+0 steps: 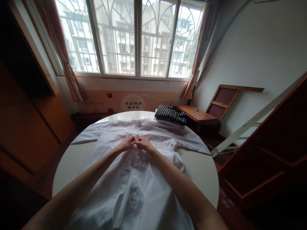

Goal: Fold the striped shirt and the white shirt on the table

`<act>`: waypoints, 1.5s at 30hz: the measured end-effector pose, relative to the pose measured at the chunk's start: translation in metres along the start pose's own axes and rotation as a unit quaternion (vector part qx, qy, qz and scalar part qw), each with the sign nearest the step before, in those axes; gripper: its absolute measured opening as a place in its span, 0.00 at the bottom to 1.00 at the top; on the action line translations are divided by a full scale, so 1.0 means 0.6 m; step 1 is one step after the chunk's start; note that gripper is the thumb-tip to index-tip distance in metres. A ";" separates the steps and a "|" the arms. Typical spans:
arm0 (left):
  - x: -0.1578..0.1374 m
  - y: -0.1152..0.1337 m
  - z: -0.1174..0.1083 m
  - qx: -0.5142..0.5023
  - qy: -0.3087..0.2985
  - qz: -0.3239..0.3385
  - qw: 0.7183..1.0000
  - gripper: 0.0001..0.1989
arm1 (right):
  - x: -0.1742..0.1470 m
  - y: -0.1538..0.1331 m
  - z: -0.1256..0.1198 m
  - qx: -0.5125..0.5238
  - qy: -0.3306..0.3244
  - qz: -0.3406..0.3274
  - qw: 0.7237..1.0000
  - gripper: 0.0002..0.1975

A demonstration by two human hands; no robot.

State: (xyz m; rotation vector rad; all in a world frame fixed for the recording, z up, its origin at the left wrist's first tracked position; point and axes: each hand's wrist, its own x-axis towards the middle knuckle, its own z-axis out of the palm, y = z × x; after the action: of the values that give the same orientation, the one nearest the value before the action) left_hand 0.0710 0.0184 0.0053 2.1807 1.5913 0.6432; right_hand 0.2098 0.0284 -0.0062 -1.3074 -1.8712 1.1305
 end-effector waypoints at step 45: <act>-0.023 -0.029 0.027 -0.255 0.098 0.010 0.962 0.07 | -0.008 0.023 0.007 0.001 0.114 -0.029 0.993 0.03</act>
State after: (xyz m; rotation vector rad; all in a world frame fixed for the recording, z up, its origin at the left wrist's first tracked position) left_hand 0.0627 0.0098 -0.0193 1.7916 1.3030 1.1599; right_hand 0.2143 0.0247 -0.0201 -1.3133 -1.7275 0.9126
